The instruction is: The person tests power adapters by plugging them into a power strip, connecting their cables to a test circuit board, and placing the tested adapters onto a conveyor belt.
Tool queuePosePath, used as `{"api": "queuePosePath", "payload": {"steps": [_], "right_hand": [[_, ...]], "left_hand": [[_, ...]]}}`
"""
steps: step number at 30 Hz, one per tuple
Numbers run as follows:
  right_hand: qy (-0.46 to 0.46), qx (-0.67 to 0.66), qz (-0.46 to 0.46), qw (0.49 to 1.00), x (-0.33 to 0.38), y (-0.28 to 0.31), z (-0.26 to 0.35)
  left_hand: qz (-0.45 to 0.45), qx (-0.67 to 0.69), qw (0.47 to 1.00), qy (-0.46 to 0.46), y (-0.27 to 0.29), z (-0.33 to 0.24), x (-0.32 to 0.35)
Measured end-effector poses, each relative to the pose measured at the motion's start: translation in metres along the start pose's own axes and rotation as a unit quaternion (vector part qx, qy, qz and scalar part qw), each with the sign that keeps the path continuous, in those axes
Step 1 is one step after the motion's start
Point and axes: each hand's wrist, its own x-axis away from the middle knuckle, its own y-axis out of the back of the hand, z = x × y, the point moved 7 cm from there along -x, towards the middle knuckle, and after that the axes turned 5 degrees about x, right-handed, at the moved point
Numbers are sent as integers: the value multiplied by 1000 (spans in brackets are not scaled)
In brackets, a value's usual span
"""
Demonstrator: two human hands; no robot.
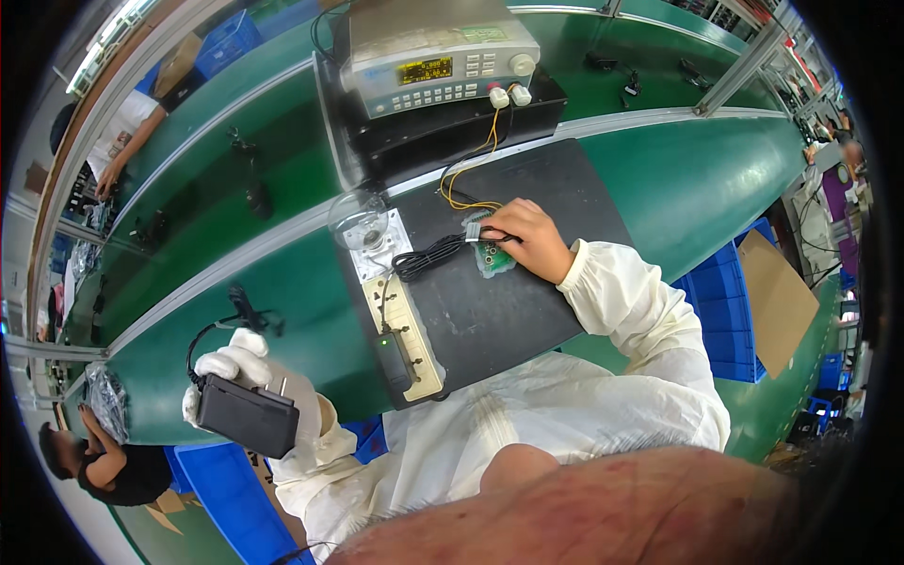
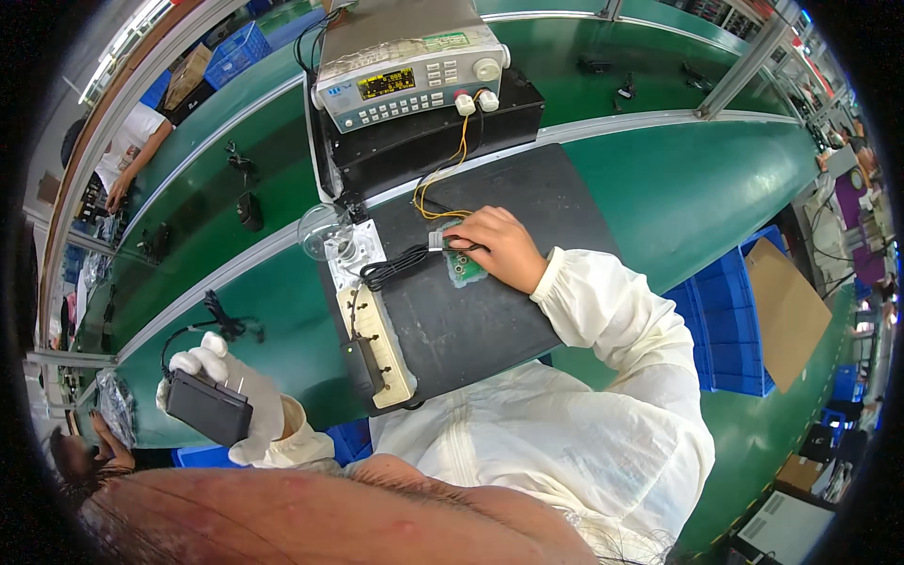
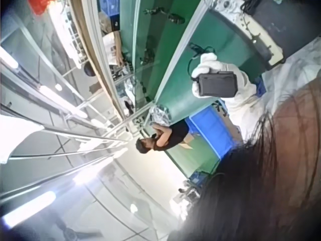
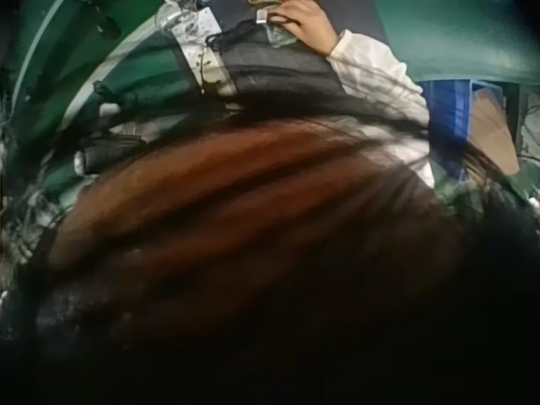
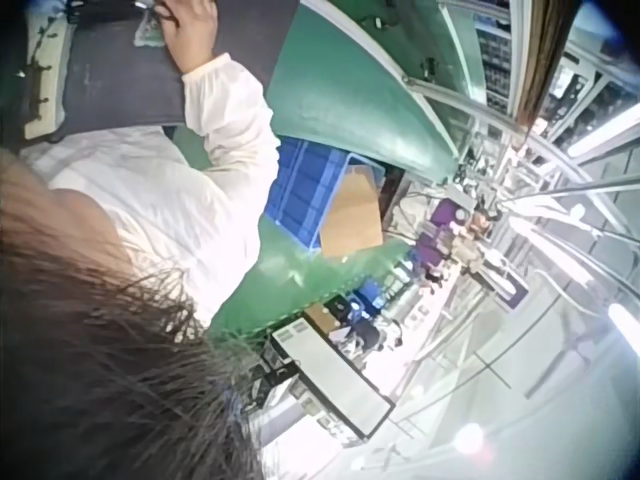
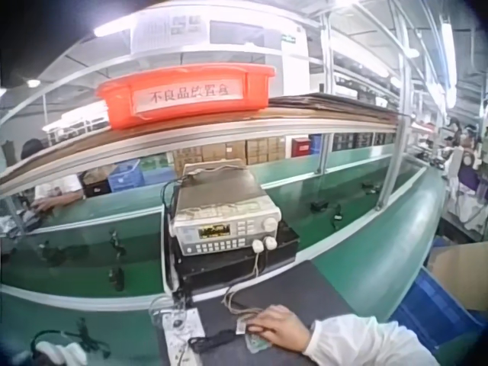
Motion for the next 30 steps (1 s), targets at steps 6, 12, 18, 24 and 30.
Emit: {"api": "queuePosePath", "payload": {"steps": [6, 12, 18, 24, 30], "right_hand": [[-20, -25, -2, 999, 1, -1, -11], [-89, -97, 6, 991, 6, -9, -26], [-11, -7, 24, 1000, 1, -10, -8], [-41, -29, 48, 998, 6, -11, -17], [-49, -18, -5, 999, 7, -6, -20]], "left_hand": [[-262, 34, 964, -37, -17, 6, -1], [-148, -9, 988, 37, -34, 11, 0], [-175, 146, 958, 176, -26, 25, 20], [-241, 150, 909, 304, -41, 7, 6], [-137, 72, 935, 319, -45, 1, 10]]}}
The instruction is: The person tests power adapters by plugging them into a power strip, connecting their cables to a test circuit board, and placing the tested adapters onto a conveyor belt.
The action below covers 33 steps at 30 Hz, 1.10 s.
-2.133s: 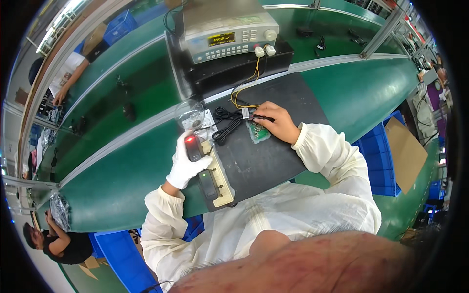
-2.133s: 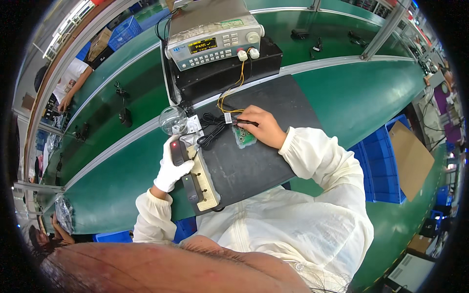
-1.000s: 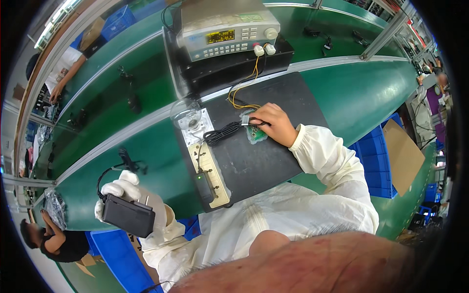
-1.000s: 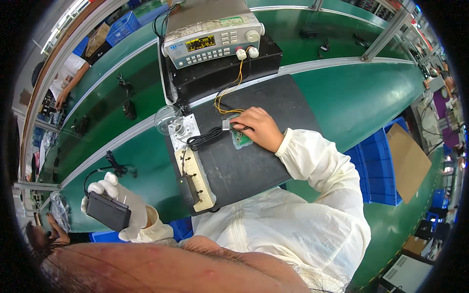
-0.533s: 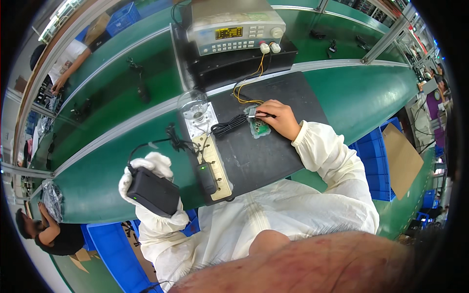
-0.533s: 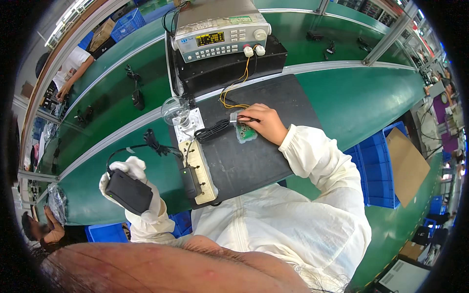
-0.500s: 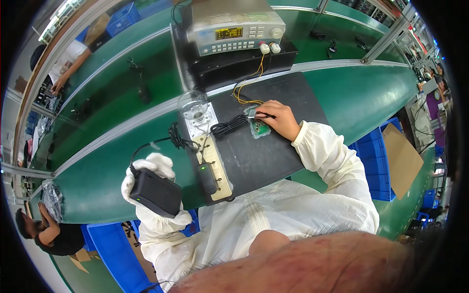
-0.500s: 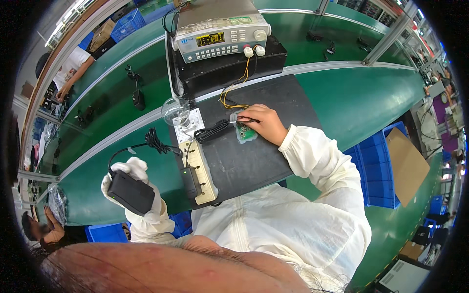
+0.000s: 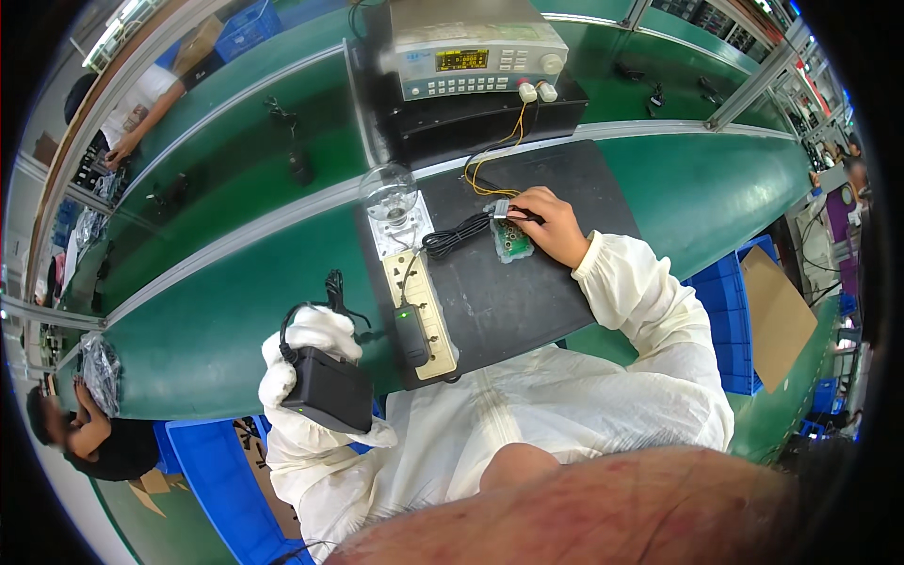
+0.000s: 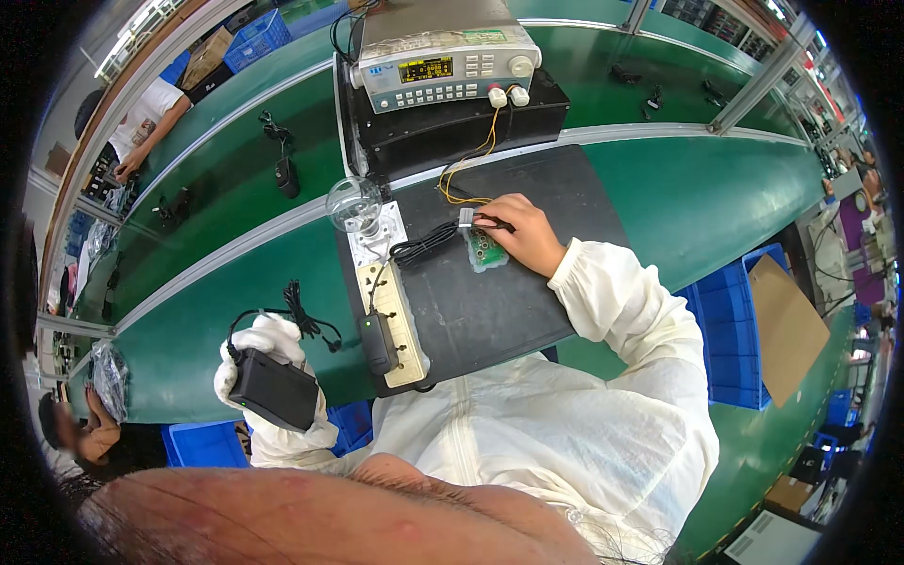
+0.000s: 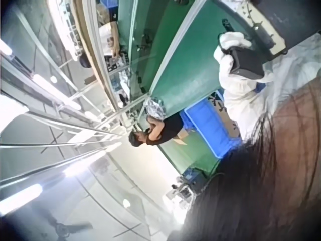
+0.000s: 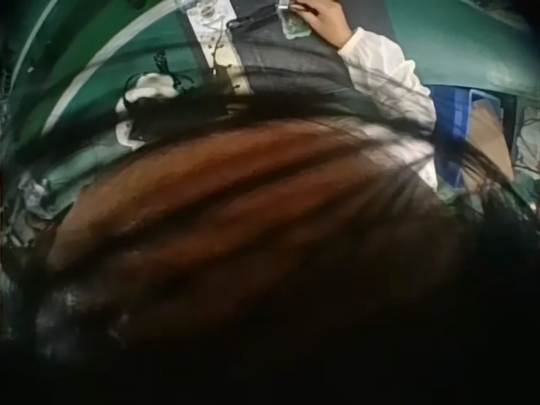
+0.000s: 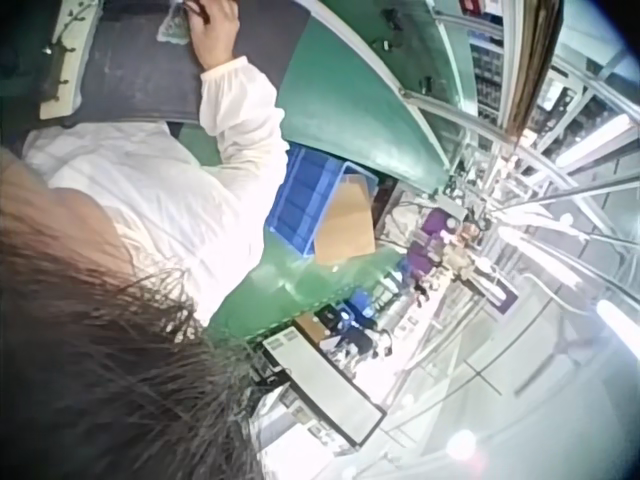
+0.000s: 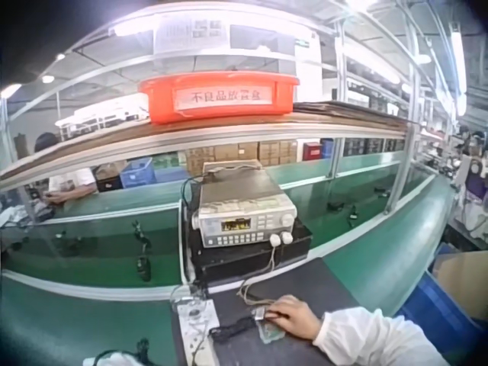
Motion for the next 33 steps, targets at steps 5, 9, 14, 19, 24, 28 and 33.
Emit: {"api": "queuePosePath", "payload": {"steps": [5, 9, 14, 19, 24, 28, 33], "right_hand": [[7, 14, 12, 1000, -4, -4, 2], [62, 62, 30, 996, -7, -3, 19], [52, 63, 62, 995, -5, -4, 13], [154, 27, -76, 985, -6, 26, 70], [31, -410, 355, 840, -2, -5, 131], [-120, -622, 324, 702, 13, -29, 135], [-82, -722, 92, 681, 12, 20, 118]], "left_hand": [[-42, -3, 999, 9, 4, 4, 6], [24, -34, 998, -50, 15, 3, 6], [108, -127, 977, -135, -5, 0, 0], [127, -219, 917, -308, -18, -1, -6], [186, -267, 909, -262, -47, 31, -24], [303, -429, 817, -238, -97, 44, -51], [301, -320, 895, -78, -40, 62, -92]]}}
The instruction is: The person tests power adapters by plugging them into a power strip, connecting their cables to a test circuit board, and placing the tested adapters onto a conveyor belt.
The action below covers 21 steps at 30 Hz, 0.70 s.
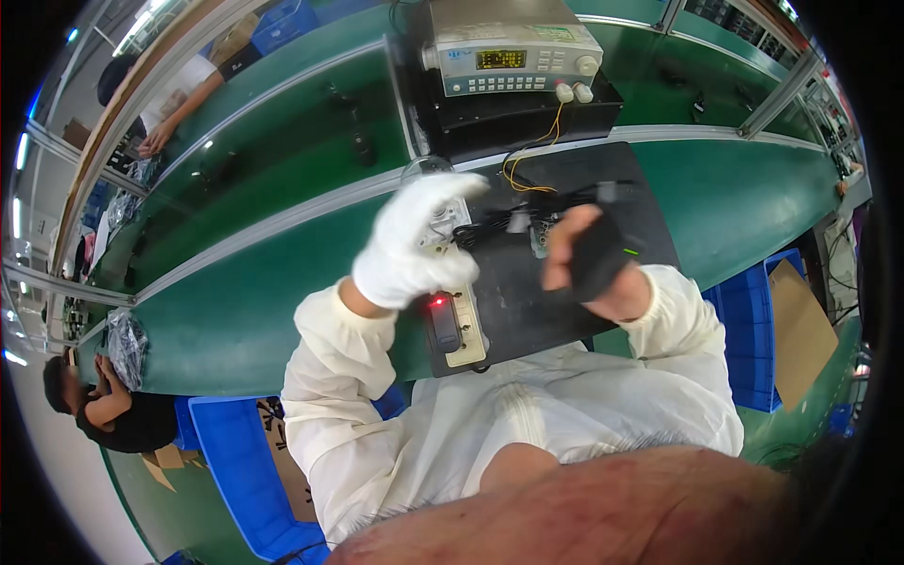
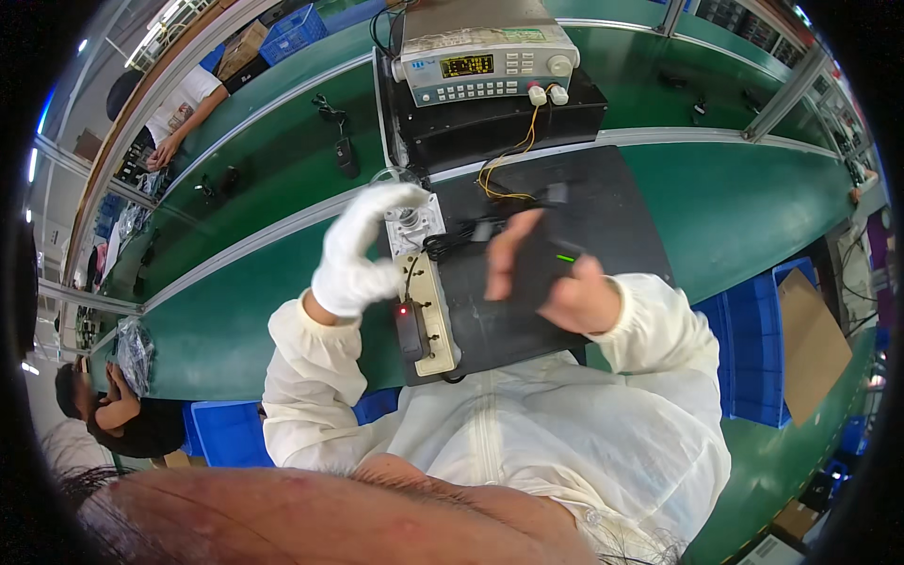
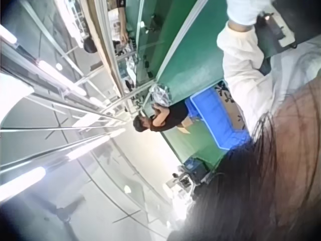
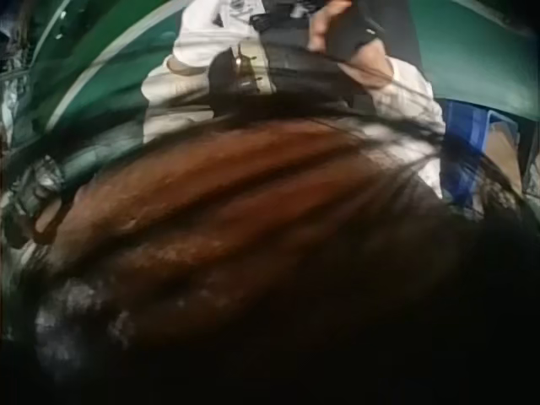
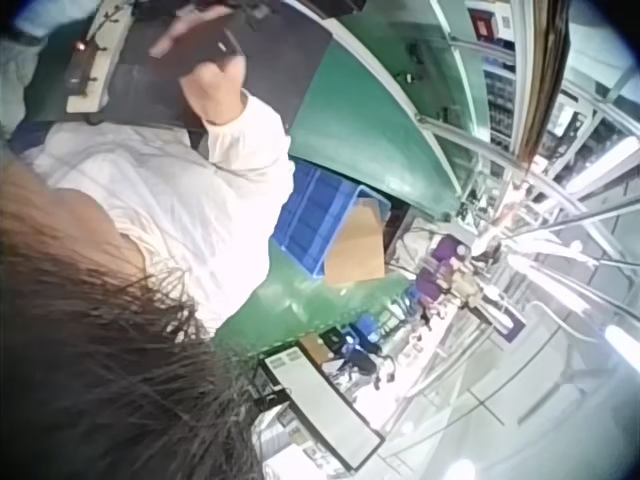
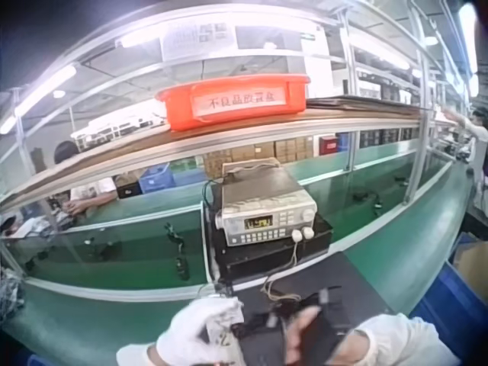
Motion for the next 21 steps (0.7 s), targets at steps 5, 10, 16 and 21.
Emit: {"api": "queuePosePath", "payload": {"steps": [5, 10, 16, 21], "right_hand": [[216, 115, -221, 944, 43, 61, 105], [303, 88, -385, 867, 44, 225, 212], [81, 657, -442, 606, -42, 332, 243], [1, 834, -326, 445, -73, 372, 194]], "left_hand": [[-246, -166, 941, 163, 68, 102, 69], [-246, -320, 886, 229, 94, 178, 128], [-183, -464, 855, 143, 66, 160, 82], [-135, -487, 857, 98, 56, 166, 59]]}}
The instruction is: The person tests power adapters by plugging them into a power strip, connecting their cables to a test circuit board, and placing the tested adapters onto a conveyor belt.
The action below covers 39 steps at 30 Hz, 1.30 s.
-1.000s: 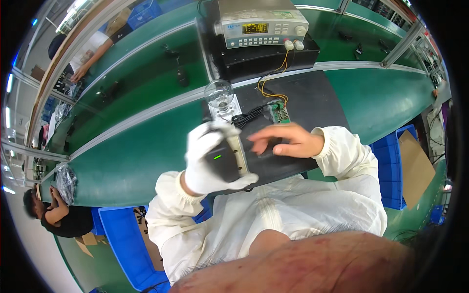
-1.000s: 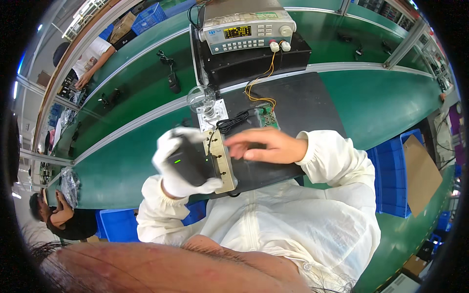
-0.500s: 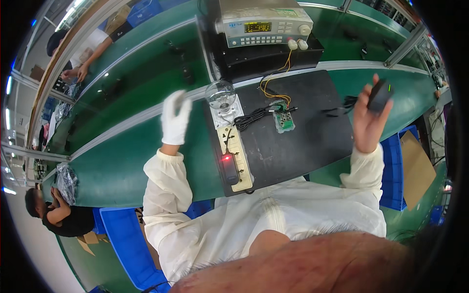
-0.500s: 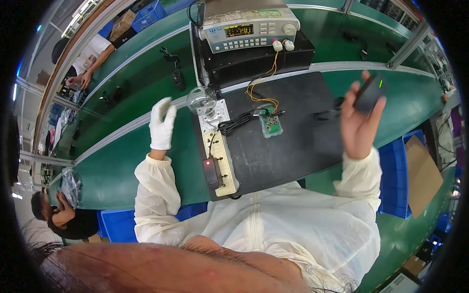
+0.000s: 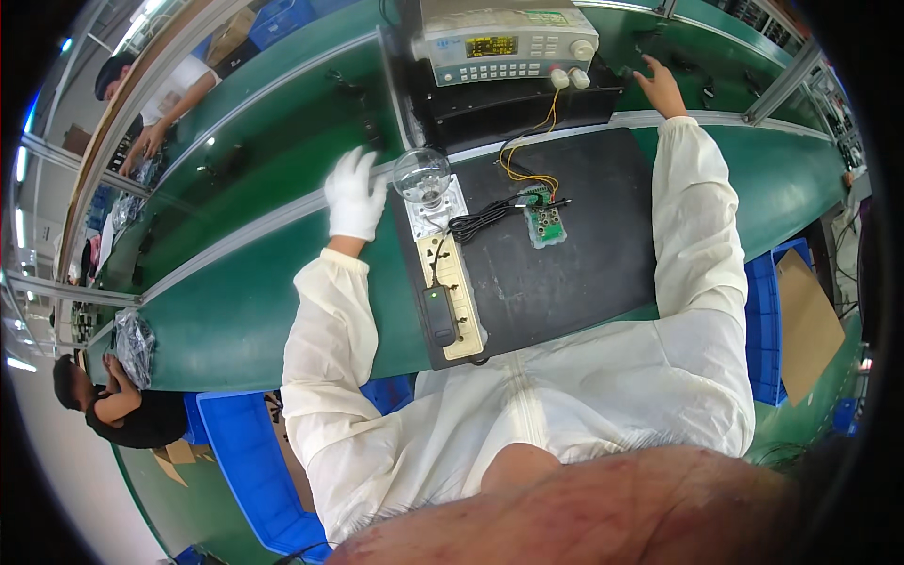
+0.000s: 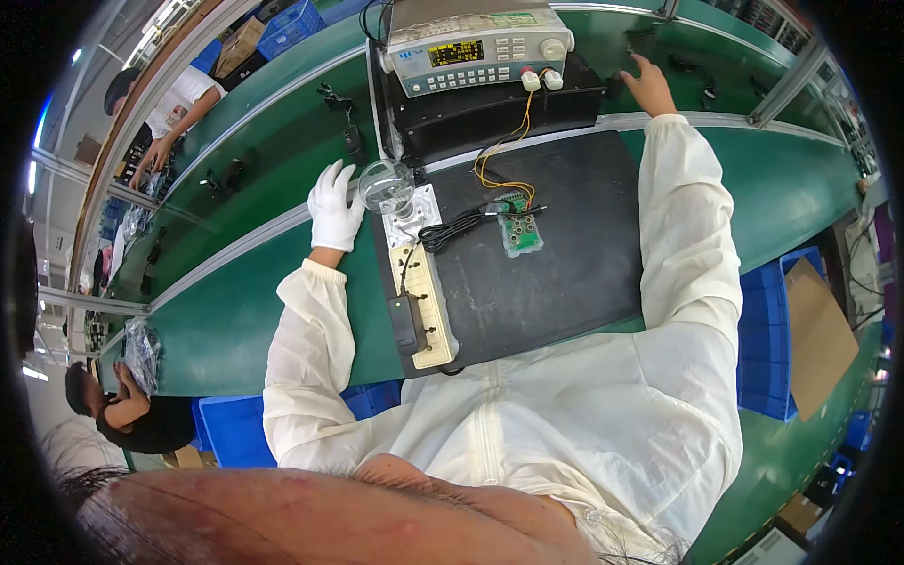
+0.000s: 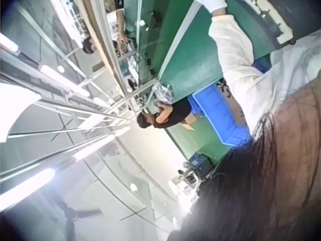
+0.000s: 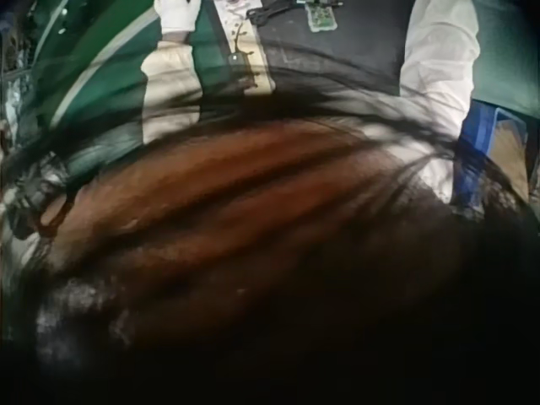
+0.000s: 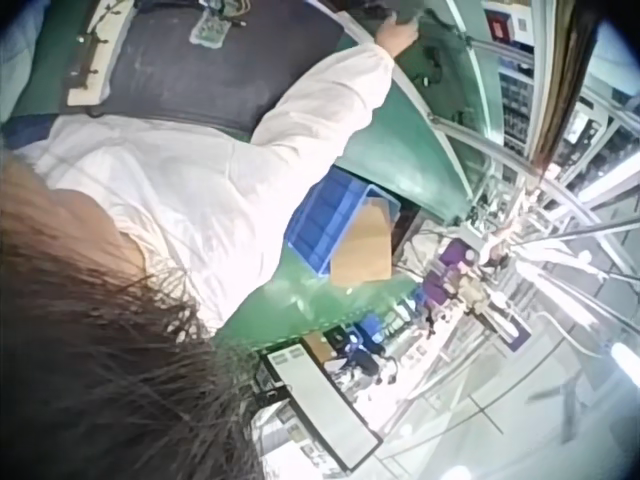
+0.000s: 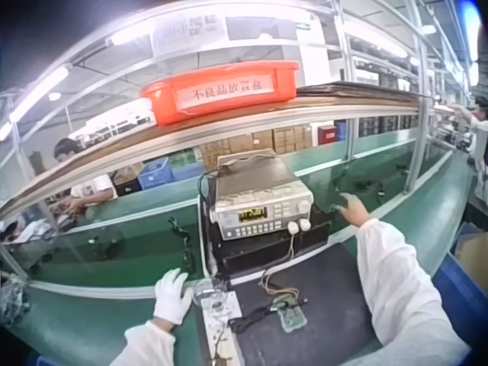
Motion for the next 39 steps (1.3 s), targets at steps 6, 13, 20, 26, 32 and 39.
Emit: {"api": "queuePosePath", "payload": {"steps": [6, 13, 20, 26, 32, 39], "right_hand": [[26, -68, 8, 997, 46, 17, 33], [-8, -216, 221, 951, 144, 55, 77], [18, -249, 249, 936, 185, 58, 103], [75, -279, 230, 929, 175, 57, 147], [162, -305, 250, 905, 178, 78, 215], [239, -438, 285, 819, 194, 96, 291]], "left_hand": [[-29, -41, 994, -95, -14, -9, -36], [45, 6, 999, -2, -43, -12, -79], [170, -180, 956, 154, -54, 28, -85], [147, -184, 949, 210, -33, 99, -62], [132, 279, 876, 370, -21, 140, -6], [54, 723, 627, 283, 96, -30, 19]]}}
